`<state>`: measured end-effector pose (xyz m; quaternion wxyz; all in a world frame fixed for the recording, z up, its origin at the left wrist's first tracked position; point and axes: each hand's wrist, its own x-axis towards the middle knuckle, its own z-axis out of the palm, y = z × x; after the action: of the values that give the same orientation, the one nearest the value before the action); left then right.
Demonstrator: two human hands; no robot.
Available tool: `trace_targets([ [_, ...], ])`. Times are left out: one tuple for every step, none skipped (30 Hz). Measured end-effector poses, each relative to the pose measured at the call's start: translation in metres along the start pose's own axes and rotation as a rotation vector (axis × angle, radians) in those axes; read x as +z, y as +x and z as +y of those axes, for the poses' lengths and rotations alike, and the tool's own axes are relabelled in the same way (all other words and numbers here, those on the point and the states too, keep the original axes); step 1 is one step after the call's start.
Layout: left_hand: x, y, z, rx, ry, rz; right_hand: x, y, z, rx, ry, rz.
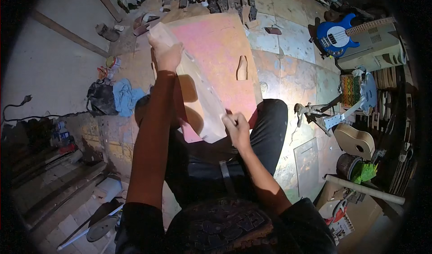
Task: The person sands the surfaces and edges of a wooden electric guitar body using a sanding block, frequently turning the guitar body to reach different sides.
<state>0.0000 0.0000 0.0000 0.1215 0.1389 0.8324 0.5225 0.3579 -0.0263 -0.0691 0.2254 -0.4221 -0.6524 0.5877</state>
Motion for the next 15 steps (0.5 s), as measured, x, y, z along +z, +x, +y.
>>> trace_targets([
  [-0.007,0.006,-0.009,0.077,0.000,0.014,0.004,-0.006,0.007,-0.032,-0.008,-0.005],
  [-0.012,0.015,-0.008,0.159,-0.005,0.027,0.012,0.001,0.009,-0.043,0.016,0.000],
  [-0.010,0.015,-0.008,0.135,-0.029,0.032,0.007,0.000,0.007,-0.033,0.013,0.003],
  [-0.009,0.017,-0.008,0.112,-0.050,0.040,0.003,0.000,0.004,-0.023,0.011,0.004],
  [-0.009,0.016,-0.008,0.089,-0.069,0.050,0.006,0.008,0.002,-0.023,0.007,-0.006],
  [-0.003,0.002,-0.008,0.034,-0.110,0.011,0.008,0.015,-0.010,0.008,-0.008,-0.004],
  [-0.001,-0.005,0.011,0.003,-0.155,-0.017,0.009,0.024,-0.017,0.013,-0.012,0.000],
  [0.002,-0.012,0.019,0.013,-0.157,-0.028,0.001,0.019,-0.015,-0.051,-0.051,0.012],
  [-0.001,-0.018,0.024,0.020,-0.154,-0.035,-0.004,0.007,-0.013,-0.020,-0.036,0.018],
  [-0.008,-0.019,0.023,0.076,-0.104,-0.012,-0.006,-0.007,-0.010,0.001,-0.014,0.015],
  [-0.014,-0.015,0.022,0.094,-0.105,-0.001,-0.004,-0.013,-0.007,0.019,0.004,0.012],
  [-0.015,-0.014,0.016,0.107,-0.104,-0.002,-0.001,-0.014,-0.011,0.089,0.012,0.004],
  [-0.017,-0.010,0.011,0.081,-0.150,-0.020,0.003,-0.007,-0.014,0.047,-0.003,-0.003],
  [-0.018,-0.006,0.006,0.055,-0.197,-0.039,0.010,0.006,-0.016,0.006,-0.018,-0.008],
  [-0.019,-0.002,-0.001,0.037,-0.179,-0.034,0.015,0.014,-0.020,-0.029,-0.037,-0.016],
])
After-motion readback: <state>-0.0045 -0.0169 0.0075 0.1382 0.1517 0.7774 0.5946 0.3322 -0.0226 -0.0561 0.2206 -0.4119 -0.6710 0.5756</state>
